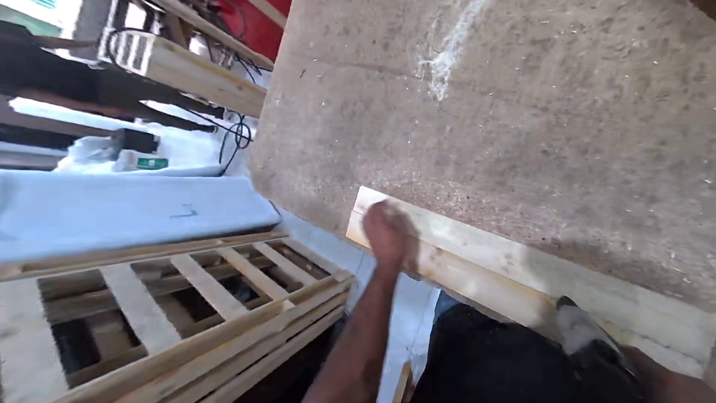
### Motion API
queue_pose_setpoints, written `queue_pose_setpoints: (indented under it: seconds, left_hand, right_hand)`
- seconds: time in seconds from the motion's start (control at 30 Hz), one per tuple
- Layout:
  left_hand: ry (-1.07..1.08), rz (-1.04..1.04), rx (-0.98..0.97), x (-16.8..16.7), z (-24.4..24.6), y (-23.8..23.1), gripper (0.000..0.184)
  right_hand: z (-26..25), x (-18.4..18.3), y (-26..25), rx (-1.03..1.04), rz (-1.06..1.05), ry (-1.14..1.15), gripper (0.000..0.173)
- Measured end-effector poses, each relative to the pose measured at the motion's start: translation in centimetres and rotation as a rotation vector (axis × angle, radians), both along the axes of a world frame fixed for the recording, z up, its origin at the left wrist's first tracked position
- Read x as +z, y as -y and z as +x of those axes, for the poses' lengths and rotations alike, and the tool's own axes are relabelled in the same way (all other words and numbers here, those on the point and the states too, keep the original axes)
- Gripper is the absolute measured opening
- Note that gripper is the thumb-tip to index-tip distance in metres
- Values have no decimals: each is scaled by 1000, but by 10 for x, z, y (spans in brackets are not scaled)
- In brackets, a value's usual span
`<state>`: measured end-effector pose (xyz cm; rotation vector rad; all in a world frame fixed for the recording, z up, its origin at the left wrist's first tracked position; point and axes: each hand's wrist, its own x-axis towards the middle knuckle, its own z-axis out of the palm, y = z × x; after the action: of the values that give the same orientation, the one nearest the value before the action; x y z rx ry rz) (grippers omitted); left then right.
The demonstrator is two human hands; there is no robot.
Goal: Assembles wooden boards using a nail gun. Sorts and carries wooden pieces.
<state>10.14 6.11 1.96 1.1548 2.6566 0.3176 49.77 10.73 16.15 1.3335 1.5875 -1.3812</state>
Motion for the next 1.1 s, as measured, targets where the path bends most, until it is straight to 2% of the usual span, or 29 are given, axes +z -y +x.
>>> queue_pose_setpoints:
  seconds: [0.07,0.13,0.27,0.37,0.47,0.53,0.77,0.97,1.1]
  left_hand:
    - [-46,-166,191,-10,-77,20,52]
    - [8,-222,217,-18,-115,35,47]
    - [280,-229,74,-5,-112,60,29]
    - [528,-247,-14,-3,-86,74,14]
    - [620,-203,-26,-4,-81,74,9]
    - [633,-207,-51,-8,-91,75,12]
    - [661,-386,-124,1,-105,50,22]
    - [644,-443,-166,3,-106,44,22]
    - [600,-430,-179,1,-101,48,25]
  right_hand:
    - [-53,-23,7,49,34,5,63]
    - [-117,-32,9,115,55,78,67]
    - [-229,-29,5,213,-44,55,66]
    - [-277,-28,6,254,-107,12,60]
    - [-300,-35,9,287,-117,50,54]
    - [-309,-41,11,290,-98,66,53]
    - [-335,-52,11,298,-119,57,49]
    - [-343,-50,6,283,-169,103,43]
    - [-333,-50,10,248,-159,122,46]
